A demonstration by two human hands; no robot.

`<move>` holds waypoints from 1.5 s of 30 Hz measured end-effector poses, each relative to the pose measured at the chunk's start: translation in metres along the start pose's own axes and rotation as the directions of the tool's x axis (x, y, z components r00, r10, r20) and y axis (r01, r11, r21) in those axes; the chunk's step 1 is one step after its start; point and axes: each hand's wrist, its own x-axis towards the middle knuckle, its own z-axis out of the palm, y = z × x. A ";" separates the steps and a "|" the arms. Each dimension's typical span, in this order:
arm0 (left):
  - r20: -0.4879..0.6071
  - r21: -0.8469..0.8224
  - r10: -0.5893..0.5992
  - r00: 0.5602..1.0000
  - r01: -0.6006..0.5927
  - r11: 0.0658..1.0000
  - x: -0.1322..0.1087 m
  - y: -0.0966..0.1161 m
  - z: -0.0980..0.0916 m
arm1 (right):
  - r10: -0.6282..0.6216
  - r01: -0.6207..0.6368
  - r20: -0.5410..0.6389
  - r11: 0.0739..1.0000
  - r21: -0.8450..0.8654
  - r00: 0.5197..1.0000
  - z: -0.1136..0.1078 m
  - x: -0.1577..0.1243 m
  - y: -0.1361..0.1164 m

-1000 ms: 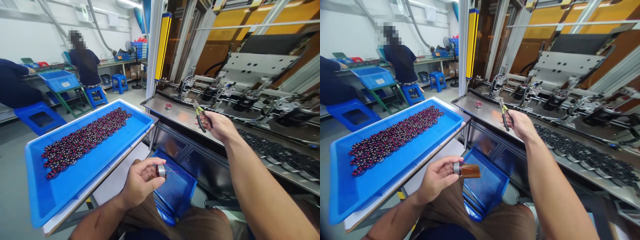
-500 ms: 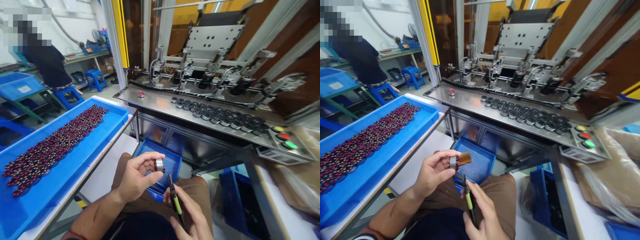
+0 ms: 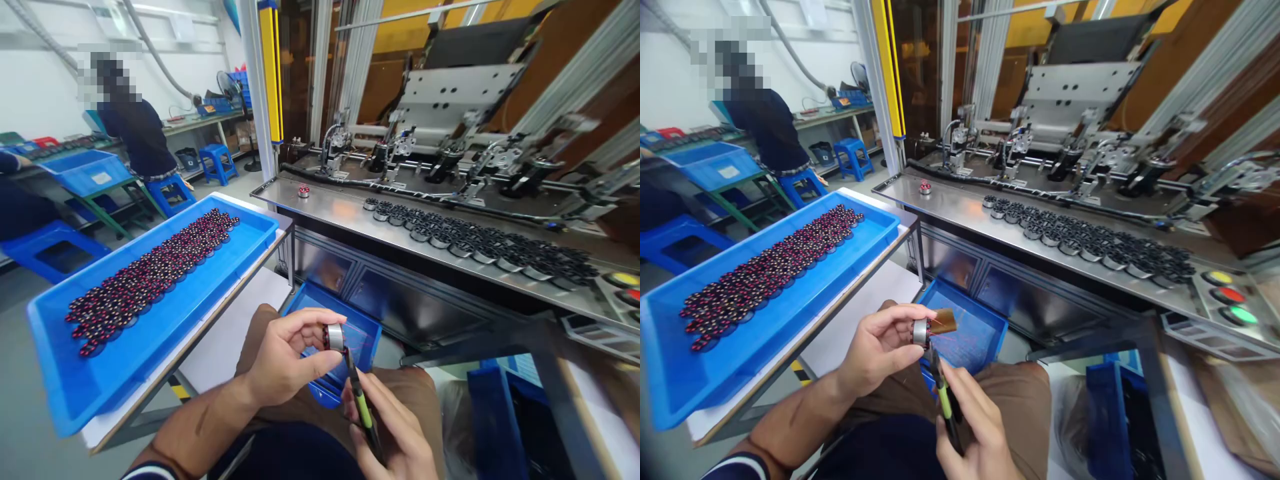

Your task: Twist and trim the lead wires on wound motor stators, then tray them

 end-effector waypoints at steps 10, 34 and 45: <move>0.042 -0.014 0.169 0.985 -0.169 0.986 0.002 -0.004 -0.002 | 0.003 -0.003 0.005 0.999 0.041 1.000 -0.005 0.008 -0.002; 0.082 0.234 0.321 0.943 -0.332 0.914 0.001 0.000 -0.005 | -0.056 0.054 0.038 0.998 0.036 0.998 0.005 -0.011 0.023; 0.158 0.201 0.304 0.940 -0.331 0.922 -0.004 0.001 -0.006 | 0.004 -0.008 0.049 0.996 0.091 0.999 -0.007 0.017 -0.008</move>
